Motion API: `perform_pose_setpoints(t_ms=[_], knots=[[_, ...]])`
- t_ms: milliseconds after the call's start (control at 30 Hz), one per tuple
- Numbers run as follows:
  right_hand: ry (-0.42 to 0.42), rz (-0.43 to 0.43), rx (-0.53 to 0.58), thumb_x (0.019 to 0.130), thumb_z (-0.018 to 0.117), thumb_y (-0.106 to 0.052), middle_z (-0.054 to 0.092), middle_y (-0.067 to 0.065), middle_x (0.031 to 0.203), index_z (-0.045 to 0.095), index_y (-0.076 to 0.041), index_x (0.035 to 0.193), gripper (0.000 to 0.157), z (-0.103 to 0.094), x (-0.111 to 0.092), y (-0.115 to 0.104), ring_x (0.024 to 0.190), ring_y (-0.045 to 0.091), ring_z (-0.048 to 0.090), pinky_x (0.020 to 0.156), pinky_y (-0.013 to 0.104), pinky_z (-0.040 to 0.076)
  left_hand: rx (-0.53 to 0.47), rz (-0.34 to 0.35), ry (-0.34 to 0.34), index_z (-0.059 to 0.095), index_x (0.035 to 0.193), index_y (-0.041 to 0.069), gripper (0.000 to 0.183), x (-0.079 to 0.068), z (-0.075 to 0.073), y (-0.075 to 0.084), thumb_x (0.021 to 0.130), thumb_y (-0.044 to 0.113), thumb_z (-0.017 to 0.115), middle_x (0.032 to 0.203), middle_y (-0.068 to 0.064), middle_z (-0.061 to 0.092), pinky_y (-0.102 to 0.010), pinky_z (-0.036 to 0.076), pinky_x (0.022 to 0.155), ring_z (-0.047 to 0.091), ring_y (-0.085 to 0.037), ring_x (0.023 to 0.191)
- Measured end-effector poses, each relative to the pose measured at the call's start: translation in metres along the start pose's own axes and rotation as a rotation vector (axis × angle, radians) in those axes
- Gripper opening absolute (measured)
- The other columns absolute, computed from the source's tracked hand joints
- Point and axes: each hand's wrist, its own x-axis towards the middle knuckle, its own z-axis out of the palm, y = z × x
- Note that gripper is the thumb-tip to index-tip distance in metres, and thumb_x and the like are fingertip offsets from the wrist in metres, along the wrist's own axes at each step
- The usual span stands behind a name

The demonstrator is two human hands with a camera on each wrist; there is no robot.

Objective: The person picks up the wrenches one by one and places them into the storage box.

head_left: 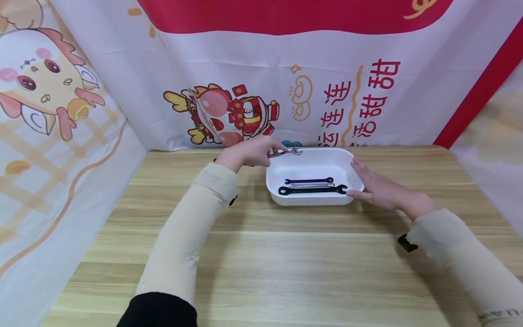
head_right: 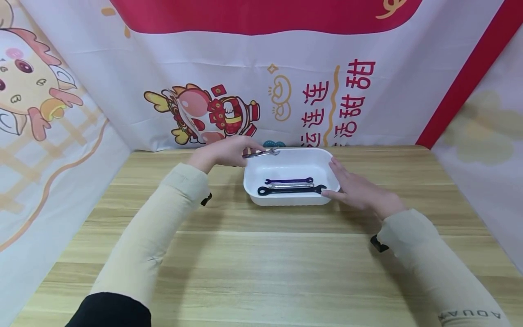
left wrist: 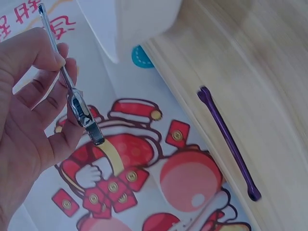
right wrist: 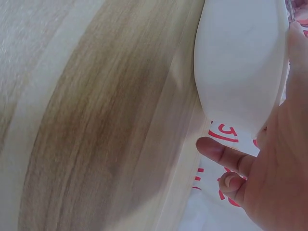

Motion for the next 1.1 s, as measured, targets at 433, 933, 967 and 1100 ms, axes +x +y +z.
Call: perform_pose_setpoints(t_ms=[433, 933, 967, 1100], knots=[[-0.003, 0.012, 0.02, 0.103, 0.054, -0.052, -0.013, 0.015, 0.169, -0.004, -0.004, 0.164, 0.096, -0.002, -0.001, -0.003, 0.152, 0.048, 0.004, 0.117, 0.064, 0.014, 0.005, 0.055, -0.016, 0.062, 0.143, 0.012, 0.063, 0.02, 0.007, 0.02, 0.086, -0.013, 0.065, 0.13, -0.01, 0.061, -0.034, 0.052, 0.087, 0.055, -0.025, 0.105], [0.026, -0.022, 0.03, 0.103, 0.055, -0.05, -0.008, 0.02, 0.169, 0.002, 0.001, 0.163, 0.095, -0.001, -0.004, -0.007, 0.151, 0.05, 0.006, 0.118, 0.063, 0.014, 0.048, 0.103, -0.047, 0.062, 0.144, 0.013, 0.064, 0.045, 0.02, 0.032, 0.085, -0.012, 0.064, 0.128, -0.012, 0.063, -0.03, 0.051, 0.081, 0.056, -0.022, 0.102], [0.027, -0.021, 0.032, 0.103, 0.055, -0.05, -0.008, 0.02, 0.169, 0.002, 0.001, 0.163, 0.095, 0.0, -0.004, -0.007, 0.151, 0.05, 0.007, 0.118, 0.063, 0.014, 0.059, 0.104, -0.046, 0.062, 0.144, 0.014, 0.064, 0.046, 0.021, 0.033, 0.085, -0.012, 0.064, 0.127, -0.011, 0.063, -0.03, 0.051, 0.081, 0.056, -0.022, 0.102], [0.027, -0.016, 0.037, 0.103, 0.055, -0.049, -0.007, 0.02, 0.169, 0.002, 0.001, 0.163, 0.095, 0.0, -0.004, -0.007, 0.151, 0.049, 0.007, 0.118, 0.063, 0.014, 0.081, 0.103, -0.054, 0.062, 0.144, 0.015, 0.065, 0.049, 0.024, 0.036, 0.085, -0.012, 0.064, 0.128, -0.012, 0.063, -0.03, 0.051, 0.082, 0.056, -0.021, 0.102]])
